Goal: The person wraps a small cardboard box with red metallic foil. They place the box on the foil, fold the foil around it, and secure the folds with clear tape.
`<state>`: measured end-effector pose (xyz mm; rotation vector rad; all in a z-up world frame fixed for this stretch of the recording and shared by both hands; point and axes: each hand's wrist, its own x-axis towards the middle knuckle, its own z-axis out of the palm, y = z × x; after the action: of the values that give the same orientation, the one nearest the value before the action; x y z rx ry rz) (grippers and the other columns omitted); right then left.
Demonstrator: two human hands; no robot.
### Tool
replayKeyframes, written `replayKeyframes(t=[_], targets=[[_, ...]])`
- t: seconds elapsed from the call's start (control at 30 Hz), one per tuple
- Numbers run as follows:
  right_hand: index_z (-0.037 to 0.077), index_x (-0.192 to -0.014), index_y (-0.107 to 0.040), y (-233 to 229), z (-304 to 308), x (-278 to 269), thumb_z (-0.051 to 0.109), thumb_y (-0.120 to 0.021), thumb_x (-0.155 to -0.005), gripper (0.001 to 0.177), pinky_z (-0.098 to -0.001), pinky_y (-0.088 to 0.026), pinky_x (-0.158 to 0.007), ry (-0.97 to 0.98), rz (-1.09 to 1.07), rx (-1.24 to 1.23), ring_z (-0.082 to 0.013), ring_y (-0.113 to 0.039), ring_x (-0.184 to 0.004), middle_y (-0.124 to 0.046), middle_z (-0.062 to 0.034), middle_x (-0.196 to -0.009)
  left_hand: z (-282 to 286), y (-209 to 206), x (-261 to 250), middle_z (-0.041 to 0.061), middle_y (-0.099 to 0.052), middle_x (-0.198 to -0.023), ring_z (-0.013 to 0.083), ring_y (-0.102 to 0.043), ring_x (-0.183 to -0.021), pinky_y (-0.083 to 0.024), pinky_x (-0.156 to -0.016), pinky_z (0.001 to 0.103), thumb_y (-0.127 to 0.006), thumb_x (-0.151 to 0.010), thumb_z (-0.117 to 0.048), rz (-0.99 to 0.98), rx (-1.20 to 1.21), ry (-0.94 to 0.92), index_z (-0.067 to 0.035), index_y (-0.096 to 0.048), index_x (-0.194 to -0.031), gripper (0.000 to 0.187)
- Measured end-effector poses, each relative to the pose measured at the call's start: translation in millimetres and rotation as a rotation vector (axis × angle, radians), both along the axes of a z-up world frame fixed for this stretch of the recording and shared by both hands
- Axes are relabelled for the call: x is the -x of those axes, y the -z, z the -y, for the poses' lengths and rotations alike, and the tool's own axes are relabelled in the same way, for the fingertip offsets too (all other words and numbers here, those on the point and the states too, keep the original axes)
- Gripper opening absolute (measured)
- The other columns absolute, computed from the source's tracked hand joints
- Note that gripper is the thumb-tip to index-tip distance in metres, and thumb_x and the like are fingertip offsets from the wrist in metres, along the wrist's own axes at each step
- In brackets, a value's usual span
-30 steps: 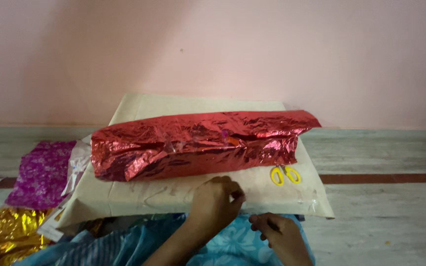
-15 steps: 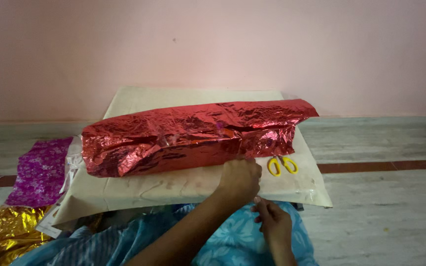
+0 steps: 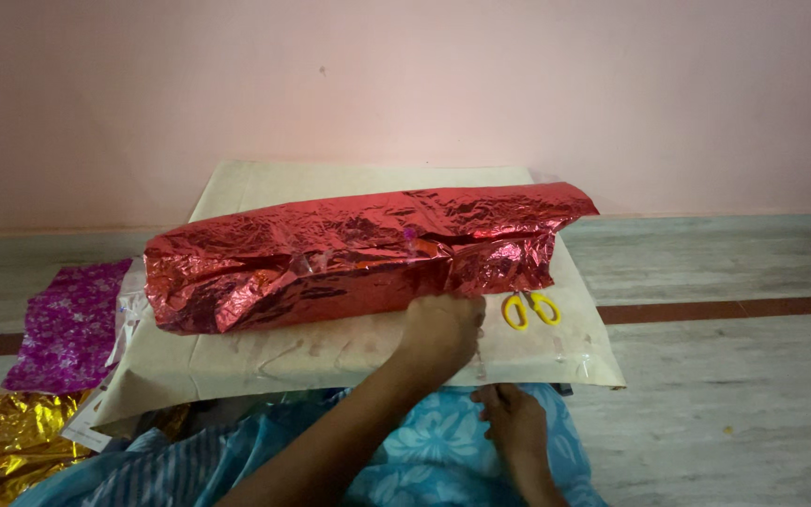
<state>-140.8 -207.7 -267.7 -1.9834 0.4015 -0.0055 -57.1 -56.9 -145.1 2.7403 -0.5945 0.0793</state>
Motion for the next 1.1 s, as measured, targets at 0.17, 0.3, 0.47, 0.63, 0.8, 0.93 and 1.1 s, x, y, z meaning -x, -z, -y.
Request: replayKeyframes(t=[0.17, 0.3, 0.47, 0.63, 0.8, 0.93, 1.1], targets=[[0.009, -0.097, -0.08, -3.8, -0.3, 3.4, 0.041, -0.065, -0.091, 0.037, -0.0341, -0.052, -0.054, -0.067, -0.135, 0.008, -0.021, -0.065, -0.057, -0.073, -0.0101, -0.07, -9.0, 4.5, -9.1, 0.01, -0.077, -0.094, 0.0334, -0.073, -0.087, -0.057, -0.075, 0.05, -0.067, -0.085, -0.022, 0.041, 0.231, -0.008, -0.019, -0.081, -0.093, 0.017], [0.01, -0.095, -0.078, -30.6, -3.5, 18.2, 0.04, -0.062, -0.089, 0.034, -0.0362, -0.058, -0.068, -0.141, -0.017, 0.22, -0.0223, -0.076, -0.07, -0.079, -0.0063, -0.073, -9.5, -5.2, 3.9, 0.014, -0.075, -0.092, 0.0354, -0.073, -0.079, -0.058, -0.071, 0.05, -0.065, -0.089, -0.021, 0.164, 0.257, -0.008, -0.016, -0.079, -0.1, 0.019], [0.011, -0.097, -0.076, -86.5, 20.8, 27.9, 0.048, -0.062, -0.095, 0.04, -0.0422, -0.056, -0.075, -0.024, -0.05, 0.501, -0.0312, -0.072, -0.075, -0.074, -0.0131, -0.078, -15.6, -36.2, 34.8, 0.013, -0.075, -0.084, 0.0343, -0.071, -0.075, -0.055, -0.069, 0.049, -0.069, -0.091, -0.03, 0.115, 0.39, 0.07, -0.011, -0.077, -0.09, 0.021], [0.017, -0.104, -0.078, -133.1, 67.0, 13.8, 0.027, -0.068, -0.094, 0.018, -0.0431, -0.054, -0.078, 0.119, 0.43, 0.793, -0.0301, -0.068, -0.088, -0.07, -0.0094, -0.096, -19.4, -56.1, 51.5, 0.012, -0.073, -0.077, 0.0334, -0.07, -0.066, -0.055, -0.065, 0.048, -0.071, -0.089, -0.031, 0.084, 0.435, 0.037, -0.011, -0.078, -0.088, 0.021], [0.02, -0.1, -0.082, -138.3, 78.7, -13.9, 0.02, -0.073, -0.085, 0.017, -0.0409, -0.052, -0.087, -0.035, 0.419, 0.9, -0.0285, -0.063, -0.102, -0.07, -0.0049, -0.103, -15.3, -56.2, 57.4, 0.011, -0.075, -0.074, 0.0303, -0.071, -0.066, -0.055, -0.066, 0.046, -0.073, -0.088, -0.032, 0.081, 0.439, 0.069, -0.01, -0.078, -0.088, 0.022], [0.021, -0.099, -0.081, -133.8, 76.9, -21.7, 0.018, -0.073, -0.08, 0.02, -0.0386, -0.052, -0.092, -0.119, 0.377, 0.933, -0.026, -0.062, -0.108, -0.069, -0.0038, -0.105, -11.6, -53.2, 61.1, 0.011, -0.076, -0.076, 0.0304, -0.072, -0.068, -0.056, -0.067, 0.045, -0.074, -0.086, -0.031, 0.085, 0.454, 0.07, -0.01, -0.078, -0.088, 0.022], [0.021, -0.095, -0.081, -134.3, 79.0, -30.6, 0.026, -0.073, -0.084, 0.015, -0.0395, -0.052, -0.092, -0.169, 0.203, 0.947, -0.0263, -0.061, -0.112, -0.069, -0.0023, -0.109, -13.7, -52.8, 63.2, 0.011, -0.076, -0.078, 0.0301, -0.072, -0.068, -0.056, -0.068, 0.045, -0.074, -0.087, -0.032, 0.058, 0.431, 0.086, -0.009, -0.078, -0.09, 0.023]])
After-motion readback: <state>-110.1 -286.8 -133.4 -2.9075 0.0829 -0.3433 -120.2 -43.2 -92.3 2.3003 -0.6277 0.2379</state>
